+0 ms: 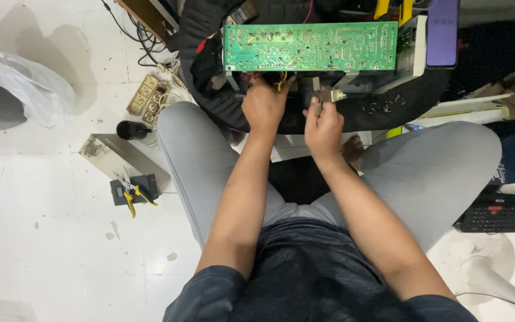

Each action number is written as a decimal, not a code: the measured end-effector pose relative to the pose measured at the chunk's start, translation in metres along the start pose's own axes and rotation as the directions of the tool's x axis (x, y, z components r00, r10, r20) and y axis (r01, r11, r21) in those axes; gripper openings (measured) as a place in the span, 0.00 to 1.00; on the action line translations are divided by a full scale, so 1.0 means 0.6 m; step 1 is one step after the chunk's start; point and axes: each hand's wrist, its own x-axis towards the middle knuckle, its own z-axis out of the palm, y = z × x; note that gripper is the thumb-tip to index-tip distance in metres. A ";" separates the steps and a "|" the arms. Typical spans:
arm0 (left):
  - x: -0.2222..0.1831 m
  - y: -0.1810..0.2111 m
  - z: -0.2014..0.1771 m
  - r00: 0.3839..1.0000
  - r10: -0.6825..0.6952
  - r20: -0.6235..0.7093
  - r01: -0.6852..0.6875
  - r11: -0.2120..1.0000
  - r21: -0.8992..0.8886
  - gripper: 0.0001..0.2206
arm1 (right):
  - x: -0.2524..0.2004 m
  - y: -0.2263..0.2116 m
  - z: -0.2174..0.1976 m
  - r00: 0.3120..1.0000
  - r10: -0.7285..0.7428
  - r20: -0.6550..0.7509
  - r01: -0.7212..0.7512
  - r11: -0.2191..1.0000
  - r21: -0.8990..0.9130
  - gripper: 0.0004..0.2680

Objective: The person is cleaning a circuit board, connecting internal wiring, and securing the board into a device chassis using a screwdriver.

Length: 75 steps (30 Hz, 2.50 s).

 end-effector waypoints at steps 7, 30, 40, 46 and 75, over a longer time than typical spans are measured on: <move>0.002 -0.009 0.028 0.999 -0.035 0.040 0.036 0.999 -0.027 0.35 | 0.013 0.020 0.035 1.000 0.012 -0.011 -0.013 0.994 -0.106 0.05; 0.002 -0.016 0.016 0.989 0.031 0.142 -0.016 0.994 -0.109 0.31 | 0.032 0.030 0.035 0.997 -0.028 0.067 0.047 0.950 -0.309 0.10; 0.006 -0.008 -0.011 0.963 0.002 0.268 0.024 0.995 -0.092 0.31 | 0.045 0.030 0.056 0.983 0.013 0.184 0.079 0.872 -0.483 0.13; 0.005 -0.010 -0.019 0.970 0.016 0.244 0.010 0.994 -0.105 0.31 | 0.049 0.027 0.060 0.977 0.057 0.204 0.042 0.893 -0.449 0.14; -0.058 -0.031 -0.047 0.768 0.628 -0.126 -0.626 0.777 0.063 0.15 | 0.091 0.035 -0.016 0.870 0.086 0.485 0.107 0.928 -0.356 0.11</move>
